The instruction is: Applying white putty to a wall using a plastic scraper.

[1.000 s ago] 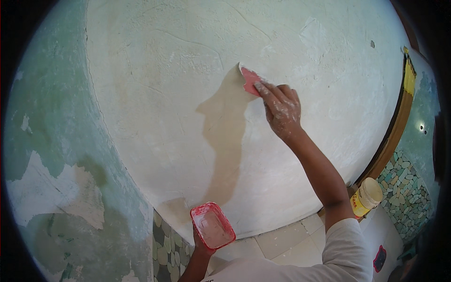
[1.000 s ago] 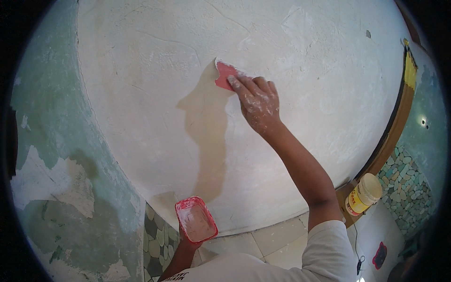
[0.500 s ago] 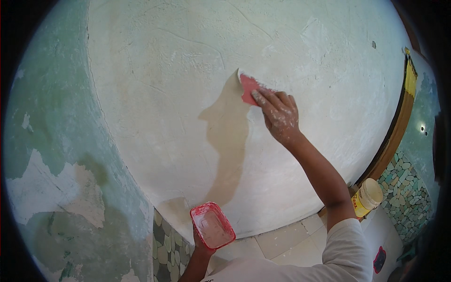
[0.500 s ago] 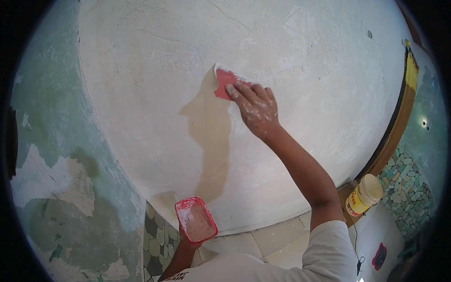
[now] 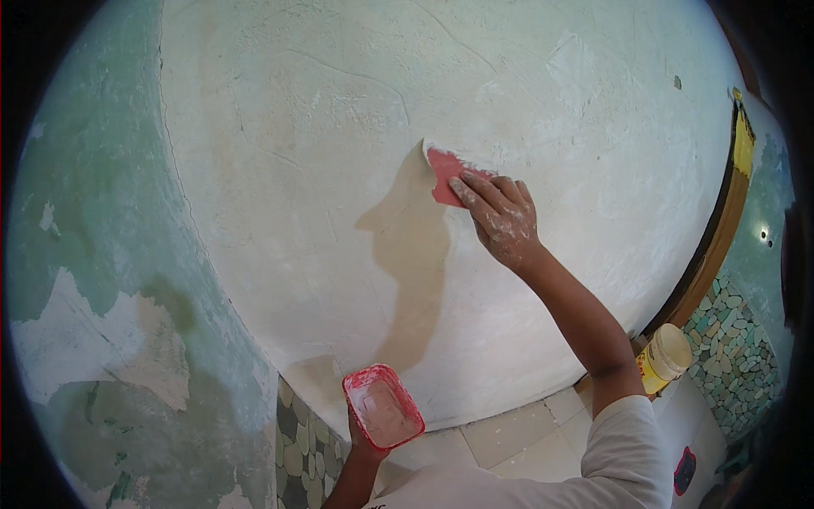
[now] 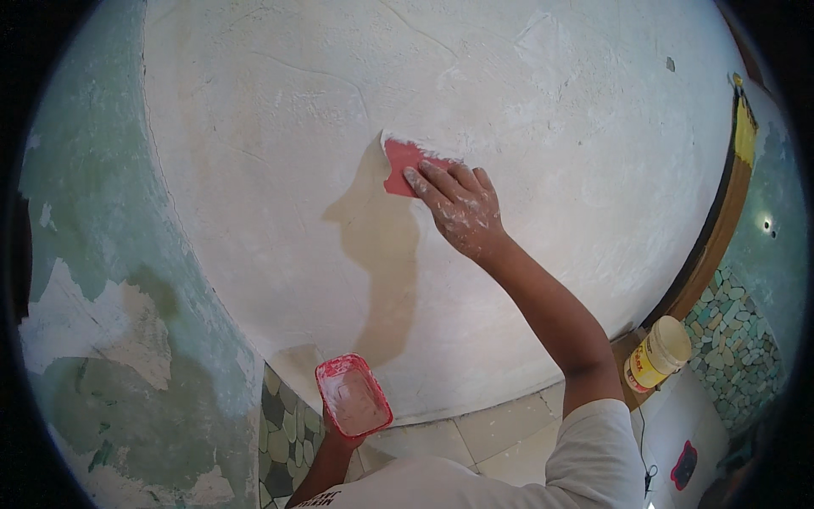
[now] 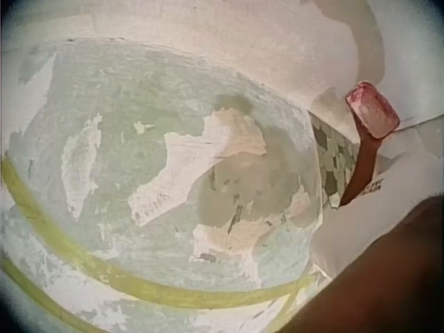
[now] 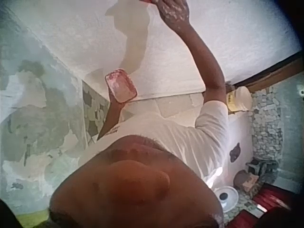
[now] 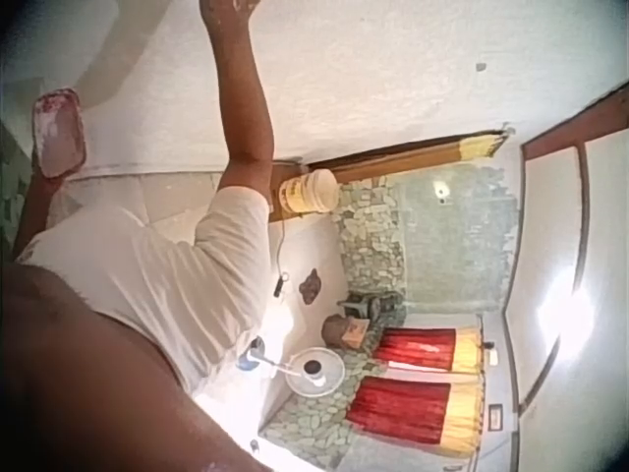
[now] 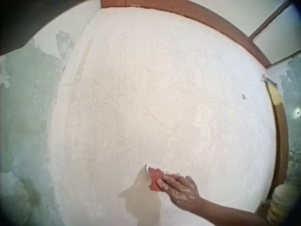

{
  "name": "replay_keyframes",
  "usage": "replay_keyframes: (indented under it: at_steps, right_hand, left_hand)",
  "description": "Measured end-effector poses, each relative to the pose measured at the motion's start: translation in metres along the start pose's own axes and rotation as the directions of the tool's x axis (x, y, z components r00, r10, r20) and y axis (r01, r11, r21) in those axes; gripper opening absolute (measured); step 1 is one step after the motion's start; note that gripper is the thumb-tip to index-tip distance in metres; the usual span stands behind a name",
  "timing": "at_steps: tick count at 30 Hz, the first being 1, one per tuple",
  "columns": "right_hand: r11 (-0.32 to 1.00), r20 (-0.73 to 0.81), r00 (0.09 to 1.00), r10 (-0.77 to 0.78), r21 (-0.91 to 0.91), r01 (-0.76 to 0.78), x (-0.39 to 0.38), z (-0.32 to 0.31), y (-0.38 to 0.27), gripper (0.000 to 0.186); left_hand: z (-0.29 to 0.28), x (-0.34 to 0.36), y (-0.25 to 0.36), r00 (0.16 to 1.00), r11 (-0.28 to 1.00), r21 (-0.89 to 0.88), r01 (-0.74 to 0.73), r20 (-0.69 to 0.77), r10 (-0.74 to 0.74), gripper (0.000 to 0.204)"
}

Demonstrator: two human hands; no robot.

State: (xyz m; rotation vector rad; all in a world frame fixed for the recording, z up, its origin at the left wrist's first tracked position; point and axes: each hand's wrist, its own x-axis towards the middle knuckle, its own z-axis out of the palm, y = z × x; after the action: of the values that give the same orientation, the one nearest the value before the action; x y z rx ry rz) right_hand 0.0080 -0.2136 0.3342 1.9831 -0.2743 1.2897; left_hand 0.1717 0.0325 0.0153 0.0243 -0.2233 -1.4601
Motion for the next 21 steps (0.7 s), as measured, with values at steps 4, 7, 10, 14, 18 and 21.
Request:
replay_keyframes:
  at_steps: [4, 7, 10, 14, 18, 21]
  right_hand:
    - [1.0, -0.04, 0.999, 0.007, 0.01, -0.006, 0.005, -0.003, 0.002, 0.049]
    - [0.998, -0.062, 0.997, 0.055, -0.02, -0.056, 0.006, -0.002, 0.007, 0.049]
    - [1.0, -0.022, 1.0, 0.01, -0.009, -0.011, 0.002, -0.001, 0.005, 0.048]
    - [1.0, -0.075, 0.997, -0.011, -0.019, 0.009, 0.004, -0.003, 0.007, 0.049]
    - [0.999, -0.075, 0.997, 0.018, -0.042, -0.021, 0.005, -0.001, 0.01, 0.049]
    - [0.999, -0.047, 0.999, -0.025, -0.032, 0.023, 0.002, 0.0, 0.007, 0.05]
  left_hand:
    - [-0.001, 0.001, 0.001, 1.0, 0.999, -0.029, 0.015, -0.003, -0.015, 0.057]
    - [0.0, 0.001, 0.001, 1.0, 1.0, -0.03, 0.007, -0.028, -0.008, 0.055]
    - [0.001, 0.001, 0.0, 0.999, 1.0, -0.014, 0.001, -0.037, -0.001, 0.054]
    - [-0.003, 0.002, -0.001, 0.998, 1.0, 0.014, -0.024, -0.053, 0.025, 0.054]
    - [-0.003, 0.001, -0.001, 0.999, 1.0, -0.01, 0.003, -0.046, -0.004, 0.054]
    - [-0.005, 0.001, 0.0, 0.996, 1.0, 0.027, -0.015, -0.085, 0.018, 0.054]
